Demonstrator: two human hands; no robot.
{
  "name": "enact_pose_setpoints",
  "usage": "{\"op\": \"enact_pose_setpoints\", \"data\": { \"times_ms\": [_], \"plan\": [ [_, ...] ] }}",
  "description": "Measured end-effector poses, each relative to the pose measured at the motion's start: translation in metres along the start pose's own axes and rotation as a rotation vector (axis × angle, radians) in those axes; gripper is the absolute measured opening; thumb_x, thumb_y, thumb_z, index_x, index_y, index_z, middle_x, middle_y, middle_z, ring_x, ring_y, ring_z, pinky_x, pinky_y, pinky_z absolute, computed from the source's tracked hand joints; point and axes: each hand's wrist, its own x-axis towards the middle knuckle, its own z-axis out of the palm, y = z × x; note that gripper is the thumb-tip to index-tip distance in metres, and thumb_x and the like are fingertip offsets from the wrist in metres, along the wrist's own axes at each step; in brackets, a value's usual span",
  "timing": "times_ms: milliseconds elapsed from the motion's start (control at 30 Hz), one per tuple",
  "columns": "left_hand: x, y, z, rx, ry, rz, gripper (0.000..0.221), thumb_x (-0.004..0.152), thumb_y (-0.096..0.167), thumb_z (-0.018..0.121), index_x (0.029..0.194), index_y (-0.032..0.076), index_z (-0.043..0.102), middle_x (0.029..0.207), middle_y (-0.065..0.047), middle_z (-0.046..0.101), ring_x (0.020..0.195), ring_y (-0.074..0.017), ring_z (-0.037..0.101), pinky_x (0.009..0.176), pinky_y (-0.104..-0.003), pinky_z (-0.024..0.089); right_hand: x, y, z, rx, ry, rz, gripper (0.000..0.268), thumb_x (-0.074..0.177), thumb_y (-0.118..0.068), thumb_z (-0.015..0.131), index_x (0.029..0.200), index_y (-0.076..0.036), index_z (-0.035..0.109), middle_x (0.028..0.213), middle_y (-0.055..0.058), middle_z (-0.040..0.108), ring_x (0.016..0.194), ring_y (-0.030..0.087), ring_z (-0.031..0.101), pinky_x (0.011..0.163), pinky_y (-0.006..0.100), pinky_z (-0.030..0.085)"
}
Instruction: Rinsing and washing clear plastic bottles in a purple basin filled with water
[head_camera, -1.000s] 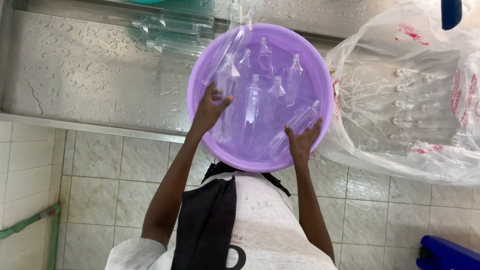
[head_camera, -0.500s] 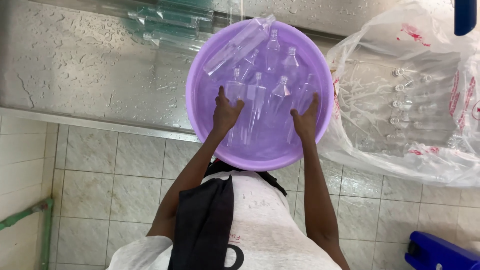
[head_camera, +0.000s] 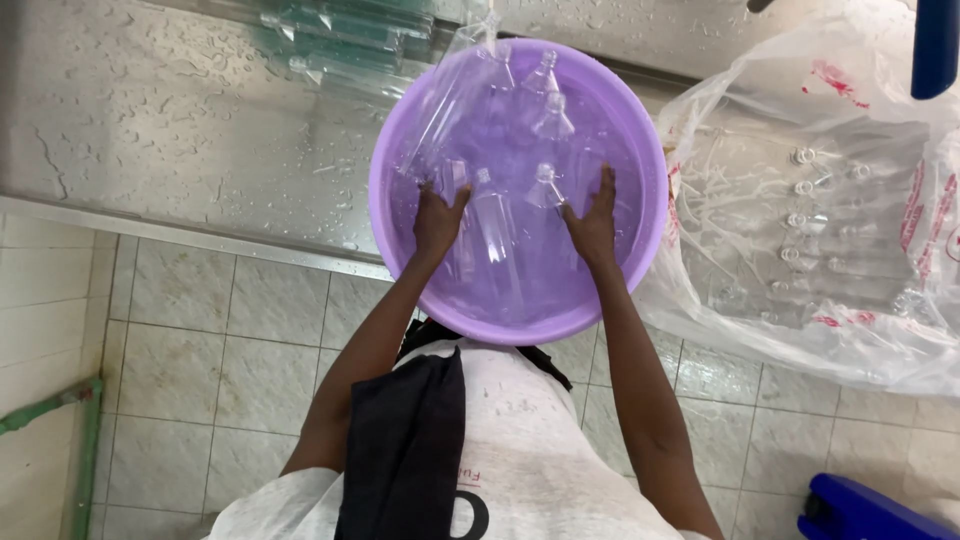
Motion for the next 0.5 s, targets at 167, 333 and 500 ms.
{"op": "enact_pose_setpoints", "data": {
  "times_ms": [167,333,500],
  "plan": [
    [0.014,-0.013,0.011,0.017,0.041,0.030,0.090,0.102,0.075,0.061,0.151,0.003,0.040,0.132,-0.025,0.065,0.127,-0.0508,0.068,0.107,-0.072,0.053,0.008,-0.009,-0.001,-0.081,-0.038,-0.019,0.108,0.097,-0.022,0.082,0.179,-0.019,0.011,0.178,0.022,0.022,0.157,0.051,0.040,0.126,0.066,0.039],
    [0.026,-0.024,0.021,0.059,0.087,-0.032,0.085,0.101,0.079,0.062,0.133,0.002,0.048,0.124,-0.024,0.068,0.121,-0.0491,0.072,0.105,-0.067,0.056,0.005,-0.016,0.011,-0.239,-0.139,0.160,0.113,0.105,-0.036,0.078,0.179,-0.026,-0.006,0.177,0.019,0.026,0.157,0.050,0.042,0.112,0.079,0.045],
    [0.032,-0.021,0.023,0.053,0.124,0.016,0.089,0.099,0.080,0.064,0.132,-0.002,0.051,0.127,-0.027,0.066,0.122,-0.0523,0.070,0.104,-0.069,0.056,0.003,-0.028,0.012,-0.191,-0.200,0.197,0.117,0.104,-0.049,0.079,0.178,-0.029,-0.010,0.177,0.021,0.025,0.157,0.049,0.043,0.112,0.081,0.042]
  ]
}}
